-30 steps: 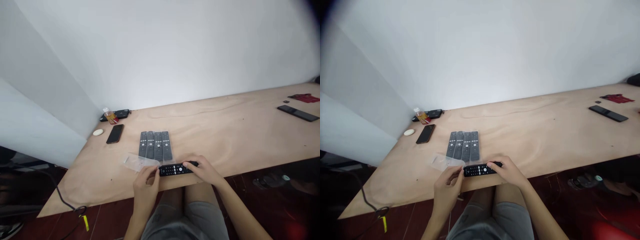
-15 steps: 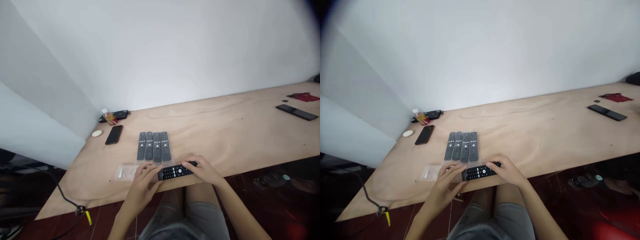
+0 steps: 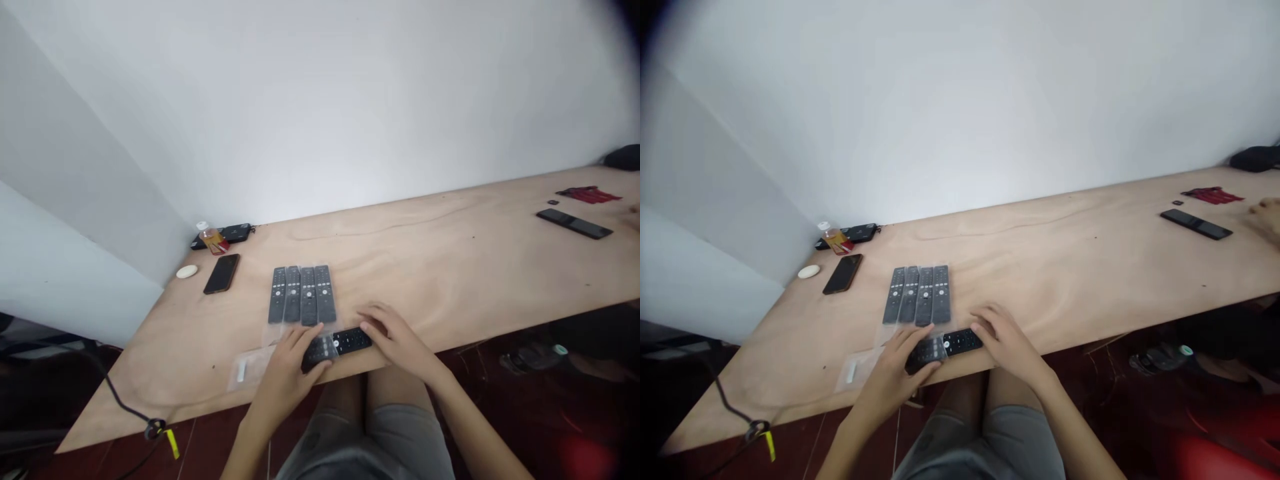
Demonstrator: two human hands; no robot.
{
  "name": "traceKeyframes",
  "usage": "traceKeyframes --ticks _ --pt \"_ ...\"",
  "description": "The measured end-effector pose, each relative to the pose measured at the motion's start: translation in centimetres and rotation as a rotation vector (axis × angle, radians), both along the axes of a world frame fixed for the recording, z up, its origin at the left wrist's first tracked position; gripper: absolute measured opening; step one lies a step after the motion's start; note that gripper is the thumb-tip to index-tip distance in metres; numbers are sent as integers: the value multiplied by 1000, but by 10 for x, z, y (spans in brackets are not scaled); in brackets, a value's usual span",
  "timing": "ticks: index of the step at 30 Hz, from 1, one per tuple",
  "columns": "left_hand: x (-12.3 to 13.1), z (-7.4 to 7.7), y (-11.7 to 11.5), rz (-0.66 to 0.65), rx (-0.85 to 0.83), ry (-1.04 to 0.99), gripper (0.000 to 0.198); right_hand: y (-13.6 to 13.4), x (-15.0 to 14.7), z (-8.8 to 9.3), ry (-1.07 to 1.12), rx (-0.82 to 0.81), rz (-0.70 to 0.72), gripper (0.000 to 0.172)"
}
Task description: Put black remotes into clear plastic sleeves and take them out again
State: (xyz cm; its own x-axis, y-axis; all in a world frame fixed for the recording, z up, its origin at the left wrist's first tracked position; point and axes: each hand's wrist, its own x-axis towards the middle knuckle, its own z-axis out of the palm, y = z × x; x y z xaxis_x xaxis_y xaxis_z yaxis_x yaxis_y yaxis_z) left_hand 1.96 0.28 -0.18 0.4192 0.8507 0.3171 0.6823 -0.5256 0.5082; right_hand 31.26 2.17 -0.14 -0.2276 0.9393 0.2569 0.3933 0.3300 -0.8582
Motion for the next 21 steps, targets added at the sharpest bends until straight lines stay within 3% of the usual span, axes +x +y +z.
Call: traceKeyframes --ticks 4,12,14,18,21 --pt "-9 0 -1 12 3 40 67 -11 6 -7 6 -40 -48 36" --pt "51 -2 1 -45 46 38 78 -24 -47 -1 192 -164 8 49" --pt "51 1 1 -41 22 39 79 -22 -37 -7 206 -170 -35 49" --pt "27 5 -6 -32 -28 31 66 -25 12 -16 109 -176 -118 38" --pt "21 5 -13 -48 -56 22 61 -31 38 -8 -49 -25 -158 34"
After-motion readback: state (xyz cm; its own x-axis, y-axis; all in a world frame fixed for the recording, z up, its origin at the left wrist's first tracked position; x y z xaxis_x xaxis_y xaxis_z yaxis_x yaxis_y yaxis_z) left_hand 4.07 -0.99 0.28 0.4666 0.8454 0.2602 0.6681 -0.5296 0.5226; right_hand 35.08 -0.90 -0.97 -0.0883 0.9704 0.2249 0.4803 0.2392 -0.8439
